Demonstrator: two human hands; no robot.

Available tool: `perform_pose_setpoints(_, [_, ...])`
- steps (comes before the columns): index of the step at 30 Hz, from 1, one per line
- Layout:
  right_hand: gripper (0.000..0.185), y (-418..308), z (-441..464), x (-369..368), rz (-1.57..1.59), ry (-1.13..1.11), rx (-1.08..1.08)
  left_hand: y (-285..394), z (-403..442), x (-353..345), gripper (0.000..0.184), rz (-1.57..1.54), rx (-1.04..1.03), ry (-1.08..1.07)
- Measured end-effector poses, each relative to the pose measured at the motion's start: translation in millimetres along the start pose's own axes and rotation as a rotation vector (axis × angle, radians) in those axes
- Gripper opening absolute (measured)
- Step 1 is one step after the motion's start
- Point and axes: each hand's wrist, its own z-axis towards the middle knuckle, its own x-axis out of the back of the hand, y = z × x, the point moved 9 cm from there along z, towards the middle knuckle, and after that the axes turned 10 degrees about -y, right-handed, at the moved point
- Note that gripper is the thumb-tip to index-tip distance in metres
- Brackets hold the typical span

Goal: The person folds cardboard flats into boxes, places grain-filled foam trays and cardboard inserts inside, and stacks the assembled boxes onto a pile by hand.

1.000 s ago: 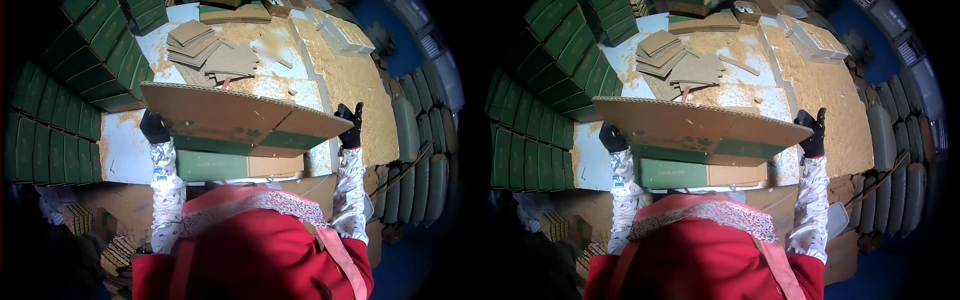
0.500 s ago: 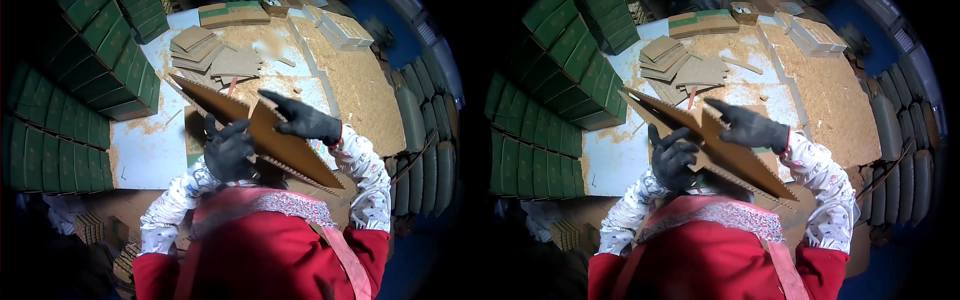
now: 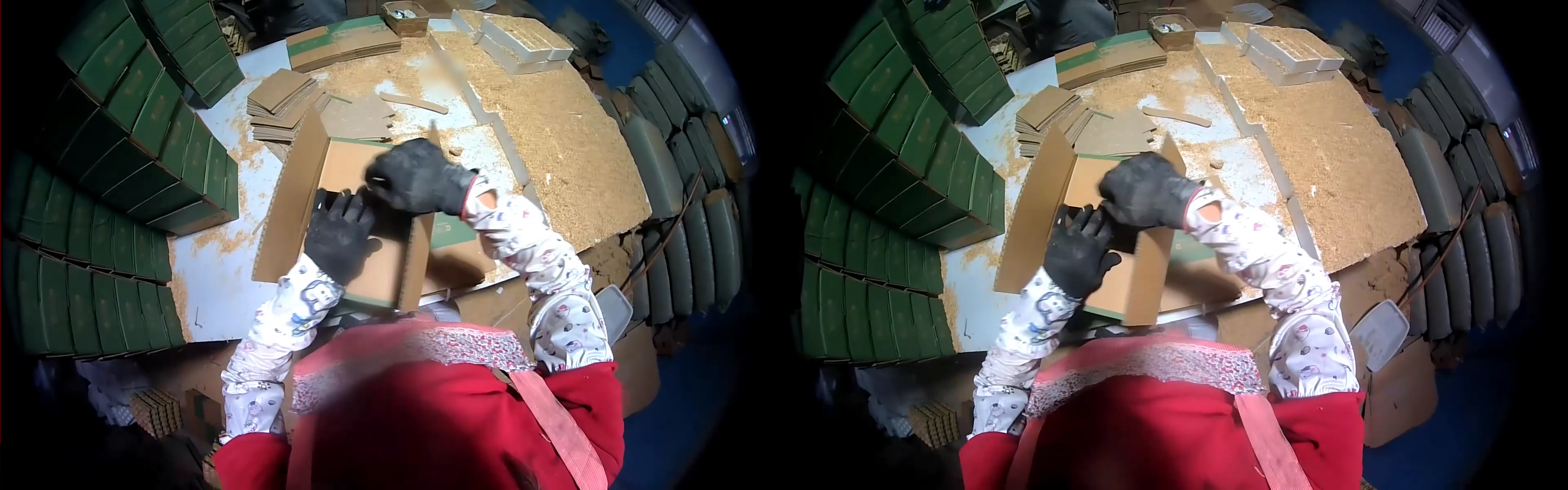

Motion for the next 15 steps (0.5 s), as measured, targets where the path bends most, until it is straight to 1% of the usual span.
perform_pose_setpoints(1, [0.024,-19,7,1,0.015,0.269,0.162,0,-4,12,0.048,0.026,-0.038,-0.105])
perform_pose_setpoints(2, [0.028,-30,1,-4,0.025,0.542,0.311,-12,-15,54,0.031,-0.121,-0.066,0.095])
perform_pose_setpoints(3, [0.032,-19,7,-31,0.029,0.483,0.258,-21,-37,103,0.038,-0.114,-0.193,0.414])
perform_pose_setpoints(4, [0.037,-11,10,-50,0.034,0.422,0.202,-68,-45,116,0.038,-0.618,0.107,0.356])
perform_pose_setpoints(5, [0.036,-13,-1,-29,0.098,0.600,0.198,-73,-42,101,0.038,-0.615,0.091,0.351])
perform_pose_setpoints(6, [0.036,-12,-2,-27,0.103,0.604,0.185,-68,-45,77,0.057,-0.343,0.016,0.444])
perform_pose_setpoints(7, [0.035,7,-15,-18,0.341,0.830,0.063,-60,-51,50,0.078,-0.071,-0.061,0.524])
perform_pose_setpoints(8, [0.034,29,-31,-15,0.570,1.050,-0.057,-42,-20,-2,0.076,-0.291,0.011,0.267])
perform_pose_setpoints(9, [0.037,43,-41,-19,0.707,1.098,-0.137,-14,-14,-37,0.072,-0.096,0.007,0.269])
perform_pose_setpoints(10, [0.037,58,-54,-22,0.767,1.132,-0.205,-10,-14,-33,0.071,-0.044,0.043,0.274])
perform_pose_setpoints(11, [0.039,60,-77,-20,0.540,1.171,-0.284,-4,-13,-20,0.069,0.008,0.079,0.277])
perform_pose_setpoints(12, [0.041,56,-101,-25,0.316,1.194,-0.362,-26,-20,2,0.071,-0.079,0.152,0.271])
perform_pose_setpoints(13, [0.043,78,-93,-99,0.564,0.940,-0.394,-62,-29,-7,0.072,-0.048,0.216,0.226])
perform_pose_setpoints(14, [0.045,63,-84,-137,0.694,0.747,-0.368,-104,-40,-17,0.070,-0.216,0.132,0.279])
perform_pose_setpoints(15, [0.048,47,-77,-176,0.805,0.547,-0.358,-145,-61,-20,0.065,-0.578,0.150,0.437])
